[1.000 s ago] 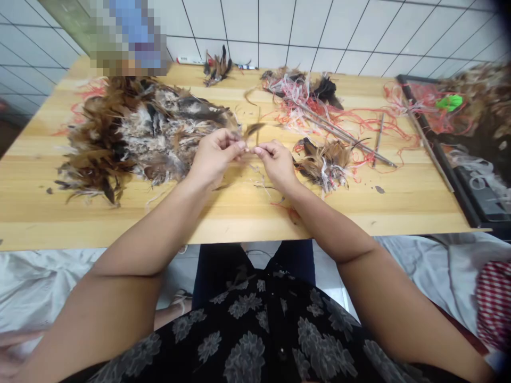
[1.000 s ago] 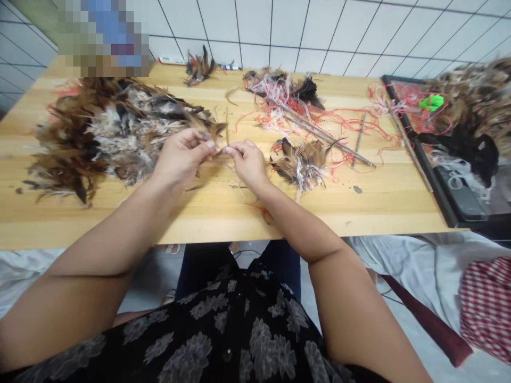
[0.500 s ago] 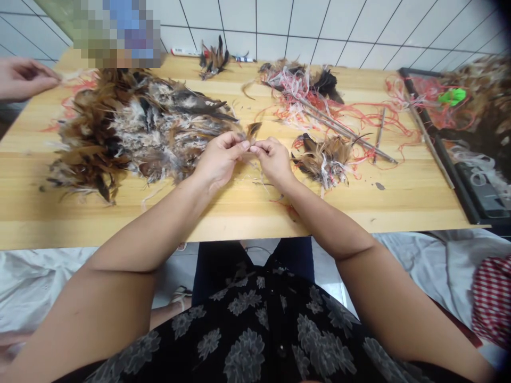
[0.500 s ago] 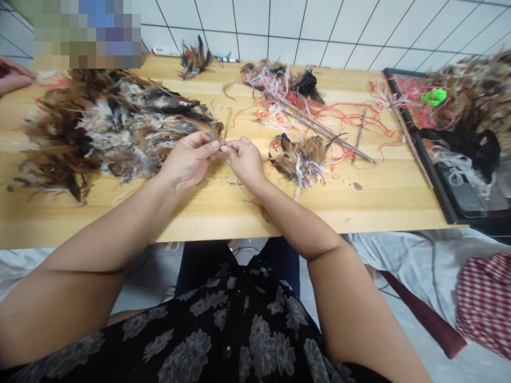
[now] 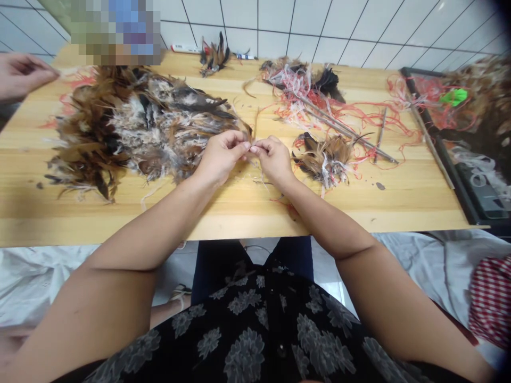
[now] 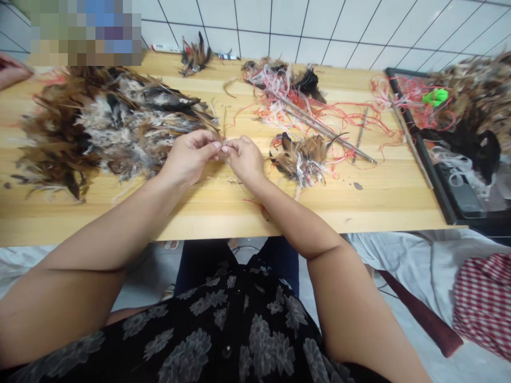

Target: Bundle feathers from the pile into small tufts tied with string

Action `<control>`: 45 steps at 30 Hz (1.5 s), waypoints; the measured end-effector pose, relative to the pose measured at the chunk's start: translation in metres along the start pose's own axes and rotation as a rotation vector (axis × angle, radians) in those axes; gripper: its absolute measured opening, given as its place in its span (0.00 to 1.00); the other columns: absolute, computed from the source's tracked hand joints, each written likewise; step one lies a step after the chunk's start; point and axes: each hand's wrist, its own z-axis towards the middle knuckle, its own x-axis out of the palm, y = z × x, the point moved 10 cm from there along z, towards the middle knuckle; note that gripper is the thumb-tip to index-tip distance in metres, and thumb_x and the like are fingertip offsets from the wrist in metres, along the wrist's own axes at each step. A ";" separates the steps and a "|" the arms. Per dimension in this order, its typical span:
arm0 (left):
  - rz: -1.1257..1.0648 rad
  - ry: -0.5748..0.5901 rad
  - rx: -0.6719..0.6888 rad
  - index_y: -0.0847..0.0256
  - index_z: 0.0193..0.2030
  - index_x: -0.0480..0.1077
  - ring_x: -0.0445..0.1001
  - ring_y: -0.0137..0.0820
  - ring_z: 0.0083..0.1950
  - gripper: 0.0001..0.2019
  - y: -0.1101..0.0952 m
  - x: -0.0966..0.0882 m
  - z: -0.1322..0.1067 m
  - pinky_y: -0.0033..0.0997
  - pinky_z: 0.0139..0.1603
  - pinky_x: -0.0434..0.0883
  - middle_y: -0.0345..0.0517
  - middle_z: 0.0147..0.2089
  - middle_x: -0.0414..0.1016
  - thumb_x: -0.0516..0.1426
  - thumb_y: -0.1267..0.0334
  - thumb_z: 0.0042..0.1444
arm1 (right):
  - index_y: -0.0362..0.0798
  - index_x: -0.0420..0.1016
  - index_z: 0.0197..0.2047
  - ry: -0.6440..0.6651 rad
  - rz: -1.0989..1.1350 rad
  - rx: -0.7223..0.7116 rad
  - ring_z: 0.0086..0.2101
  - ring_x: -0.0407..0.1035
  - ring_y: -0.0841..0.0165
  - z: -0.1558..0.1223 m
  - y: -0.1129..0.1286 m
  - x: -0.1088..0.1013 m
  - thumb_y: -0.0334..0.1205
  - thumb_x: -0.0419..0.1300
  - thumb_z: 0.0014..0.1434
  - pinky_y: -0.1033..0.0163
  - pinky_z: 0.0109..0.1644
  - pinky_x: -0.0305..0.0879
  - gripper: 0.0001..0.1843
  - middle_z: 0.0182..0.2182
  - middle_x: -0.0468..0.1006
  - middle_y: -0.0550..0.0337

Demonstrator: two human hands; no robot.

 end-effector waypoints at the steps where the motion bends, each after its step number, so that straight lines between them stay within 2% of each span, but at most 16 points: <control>1: 0.004 -0.006 0.007 0.61 0.29 0.79 0.69 0.28 0.31 0.13 -0.001 -0.001 0.000 0.25 0.35 0.67 0.39 0.30 0.75 0.71 0.82 0.55 | 0.44 0.92 0.43 -0.004 -0.012 0.002 0.44 0.76 0.62 0.000 0.000 -0.001 0.28 0.68 0.71 0.57 0.56 0.69 0.08 0.38 0.80 0.57; 5: -0.085 0.007 -0.037 0.62 0.30 0.80 0.70 0.27 0.32 0.13 0.006 -0.001 0.002 0.23 0.37 0.68 0.38 0.30 0.75 0.71 0.84 0.51 | 0.44 0.90 0.42 0.004 0.072 -0.021 0.45 0.76 0.63 0.003 -0.003 0.002 0.32 0.71 0.71 0.58 0.58 0.71 0.05 0.40 0.83 0.56; 8: -0.174 0.036 -0.083 0.62 0.30 0.79 0.72 0.27 0.32 0.15 0.012 0.001 0.004 0.23 0.38 0.70 0.39 0.31 0.77 0.76 0.83 0.48 | 0.44 0.87 0.39 0.036 0.193 -0.050 0.45 0.77 0.65 0.006 -0.007 0.007 0.37 0.72 0.71 0.59 0.60 0.72 0.07 0.39 0.84 0.58; 12: -0.257 0.048 -0.100 0.61 0.29 0.77 0.75 0.27 0.33 0.17 0.014 0.004 0.004 0.23 0.40 0.73 0.39 0.31 0.78 0.78 0.81 0.48 | 0.44 0.86 0.38 0.041 0.262 -0.002 0.45 0.77 0.67 0.009 -0.015 0.010 0.30 0.70 0.70 0.61 0.59 0.71 0.06 0.38 0.84 0.59; 15: -0.273 0.067 -0.124 0.62 0.30 0.78 0.78 0.28 0.34 0.16 0.016 0.006 0.003 0.23 0.39 0.74 0.41 0.32 0.79 0.78 0.81 0.49 | 0.44 0.83 0.37 0.054 0.304 -0.012 0.45 0.76 0.68 0.011 -0.016 0.012 0.30 0.71 0.70 0.62 0.58 0.71 0.07 0.37 0.82 0.61; 19: -0.288 0.097 -0.147 0.62 0.31 0.79 0.77 0.28 0.33 0.16 0.017 0.007 0.001 0.22 0.34 0.72 0.41 0.32 0.78 0.80 0.78 0.50 | 0.46 0.78 0.35 0.063 0.250 -0.086 0.45 0.74 0.67 0.013 -0.013 0.011 0.39 0.71 0.71 0.61 0.58 0.70 0.13 0.37 0.79 0.61; 25: -0.273 0.150 -0.123 0.62 0.31 0.80 0.76 0.28 0.32 0.17 0.011 0.008 0.000 0.22 0.36 0.75 0.42 0.32 0.79 0.84 0.70 0.54 | 0.48 0.74 0.32 0.156 0.107 -0.167 0.43 0.72 0.64 0.010 -0.004 0.011 0.42 0.70 0.72 0.59 0.56 0.69 0.17 0.36 0.78 0.58; 29: -0.245 0.169 -0.128 0.64 0.33 0.83 0.75 0.27 0.31 0.18 0.011 0.010 0.000 0.23 0.34 0.74 0.43 0.32 0.79 0.86 0.68 0.52 | 0.47 0.76 0.32 0.196 0.060 -0.184 0.43 0.73 0.63 0.007 -0.001 0.013 0.44 0.70 0.72 0.58 0.55 0.69 0.17 0.36 0.78 0.57; 34: -0.223 0.154 -0.139 0.63 0.31 0.78 0.74 0.27 0.29 0.21 0.011 0.008 0.001 0.24 0.33 0.72 0.41 0.32 0.78 0.86 0.69 0.52 | 0.45 0.83 0.36 0.188 0.107 -0.165 0.42 0.73 0.65 0.004 -0.002 0.014 0.39 0.68 0.71 0.59 0.54 0.69 0.10 0.36 0.78 0.58; 38: -0.268 0.160 -0.163 0.62 0.31 0.79 0.75 0.27 0.31 0.20 0.012 0.005 0.002 0.23 0.32 0.73 0.41 0.31 0.78 0.86 0.68 0.53 | 0.45 0.84 0.37 0.184 0.263 -0.114 0.41 0.74 0.66 0.006 -0.008 0.017 0.46 0.70 0.72 0.60 0.53 0.71 0.14 0.35 0.81 0.59; 41: -0.340 0.150 -0.189 0.60 0.30 0.79 0.75 0.27 0.32 0.20 0.013 0.001 0.005 0.21 0.32 0.74 0.39 0.31 0.78 0.86 0.68 0.52 | 0.45 0.86 0.41 0.198 0.371 -0.094 0.42 0.77 0.66 0.007 -0.012 0.020 0.49 0.73 0.71 0.60 0.54 0.73 0.15 0.39 0.85 0.58; 45: -0.340 0.136 -0.218 0.58 0.32 0.79 0.76 0.28 0.32 0.19 0.018 -0.004 0.006 0.24 0.32 0.75 0.40 0.33 0.78 0.85 0.65 0.54 | 0.45 0.86 0.42 0.203 0.392 -0.092 0.43 0.78 0.66 0.007 -0.013 0.021 0.53 0.76 0.67 0.59 0.56 0.76 0.18 0.42 0.87 0.56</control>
